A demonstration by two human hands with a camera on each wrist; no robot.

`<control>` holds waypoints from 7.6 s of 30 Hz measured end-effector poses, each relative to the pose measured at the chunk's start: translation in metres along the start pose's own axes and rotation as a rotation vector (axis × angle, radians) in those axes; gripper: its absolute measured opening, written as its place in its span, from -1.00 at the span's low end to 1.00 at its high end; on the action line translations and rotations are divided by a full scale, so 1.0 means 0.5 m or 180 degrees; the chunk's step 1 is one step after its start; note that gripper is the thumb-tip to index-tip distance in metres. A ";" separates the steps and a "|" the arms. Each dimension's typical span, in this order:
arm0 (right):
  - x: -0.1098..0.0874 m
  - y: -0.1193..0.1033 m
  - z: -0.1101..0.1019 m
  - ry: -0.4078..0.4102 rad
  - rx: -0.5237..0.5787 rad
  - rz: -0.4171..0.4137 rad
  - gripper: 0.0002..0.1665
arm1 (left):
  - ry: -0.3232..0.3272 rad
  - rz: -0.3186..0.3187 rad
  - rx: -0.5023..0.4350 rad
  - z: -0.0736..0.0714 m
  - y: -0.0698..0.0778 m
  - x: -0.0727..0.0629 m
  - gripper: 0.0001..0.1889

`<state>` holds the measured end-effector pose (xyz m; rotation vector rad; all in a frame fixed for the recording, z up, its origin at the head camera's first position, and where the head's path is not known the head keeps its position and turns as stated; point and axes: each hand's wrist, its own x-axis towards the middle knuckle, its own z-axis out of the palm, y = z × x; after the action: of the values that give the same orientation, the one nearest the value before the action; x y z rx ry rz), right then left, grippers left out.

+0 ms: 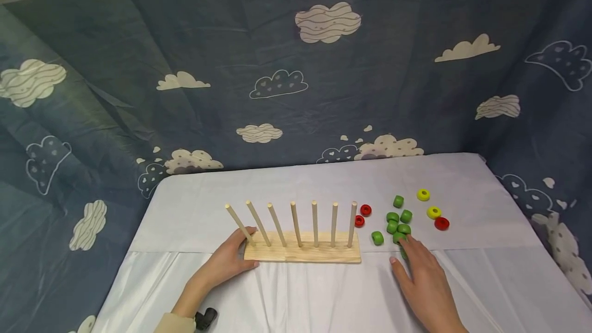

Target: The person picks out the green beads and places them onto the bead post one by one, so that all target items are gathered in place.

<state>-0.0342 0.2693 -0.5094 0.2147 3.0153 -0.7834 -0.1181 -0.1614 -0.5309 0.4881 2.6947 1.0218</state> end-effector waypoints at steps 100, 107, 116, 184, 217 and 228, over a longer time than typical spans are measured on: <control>0.077 -0.136 -0.171 0.1020 0.0833 -0.0754 -0.40 | -0.0076 -0.0177 -0.0614 -0.030 -0.033 -0.005 -0.20; 0.088 -0.163 -0.183 0.1138 0.1002 -0.0879 -0.41 | -0.0076 -0.0180 -0.0628 -0.029 -0.035 -0.004 -0.21; 0.094 -0.199 -0.193 0.1263 0.1304 -0.1111 -0.36 | -0.0080 -0.0147 -0.0610 -0.030 -0.037 -0.005 -0.21; 0.142 -0.443 -0.161 0.0463 0.1649 -0.2671 -0.46 | -0.0089 -0.0242 -0.0613 -0.029 -0.034 -0.002 -0.23; 0.151 -0.535 -0.100 -0.0290 0.1589 -0.3090 -0.52 | -0.0092 -0.0205 -0.0646 -0.028 -0.038 -0.002 -0.24; 0.156 -0.565 -0.092 -0.0615 0.1506 -0.3137 -0.55 | -0.0128 -0.0240 -0.0666 -0.030 -0.035 -0.001 -0.25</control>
<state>-0.1496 0.0575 -0.3368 -1.3320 2.5588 -1.4175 -0.1265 -0.1831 -0.5316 0.3608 2.5132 1.2406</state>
